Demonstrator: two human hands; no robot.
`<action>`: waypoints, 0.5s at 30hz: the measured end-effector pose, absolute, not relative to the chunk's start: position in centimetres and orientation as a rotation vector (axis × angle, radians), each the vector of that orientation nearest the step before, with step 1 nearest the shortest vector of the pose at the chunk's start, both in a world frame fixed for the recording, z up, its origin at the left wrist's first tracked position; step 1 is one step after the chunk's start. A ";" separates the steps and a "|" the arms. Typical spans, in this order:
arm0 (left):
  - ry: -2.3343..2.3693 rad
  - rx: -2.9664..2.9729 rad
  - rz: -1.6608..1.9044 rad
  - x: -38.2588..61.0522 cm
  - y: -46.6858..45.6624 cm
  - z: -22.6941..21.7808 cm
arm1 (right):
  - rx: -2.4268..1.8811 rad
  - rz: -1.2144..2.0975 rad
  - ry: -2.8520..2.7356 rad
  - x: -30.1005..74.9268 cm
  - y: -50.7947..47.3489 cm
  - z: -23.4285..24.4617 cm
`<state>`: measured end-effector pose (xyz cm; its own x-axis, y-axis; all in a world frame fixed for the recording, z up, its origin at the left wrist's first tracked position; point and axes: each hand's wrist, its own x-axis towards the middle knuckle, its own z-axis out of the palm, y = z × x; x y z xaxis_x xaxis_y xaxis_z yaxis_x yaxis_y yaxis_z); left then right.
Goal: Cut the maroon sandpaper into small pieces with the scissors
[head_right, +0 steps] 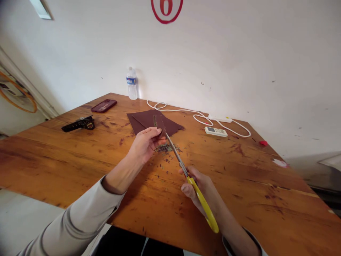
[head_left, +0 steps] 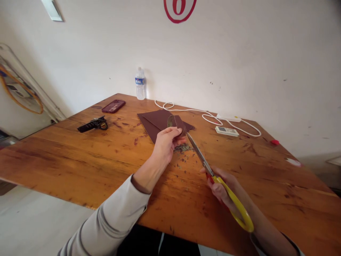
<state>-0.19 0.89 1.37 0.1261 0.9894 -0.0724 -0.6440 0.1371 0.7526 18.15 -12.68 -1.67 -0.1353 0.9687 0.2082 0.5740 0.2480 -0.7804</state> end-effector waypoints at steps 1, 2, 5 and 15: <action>0.659 0.647 1.328 -0.2 0.9 1.3 | -1.415 0.665 -1.803 18.1 -12.9 -1.4; 0.649 0.650 1.332 -0.2 0.9 1.3 | -1.412 0.637 -1.818 17.9 -13.0 -1.2; 0.623 0.665 1.331 -0.2 0.9 1.4 | -1.436 0.612 -1.830 17.8 -12.9 -0.8; 0.610 0.672 1.278 -0.3 0.7 1.6 | -1.522 0.699 -1.825 17.8 -11.3 -1.3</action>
<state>-0.28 0.73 1.64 0.1868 0.9815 -0.0411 -0.6488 0.1547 0.7450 17.80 -11.27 -1.26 -0.1125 0.9831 0.1441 0.6352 0.1827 -0.7504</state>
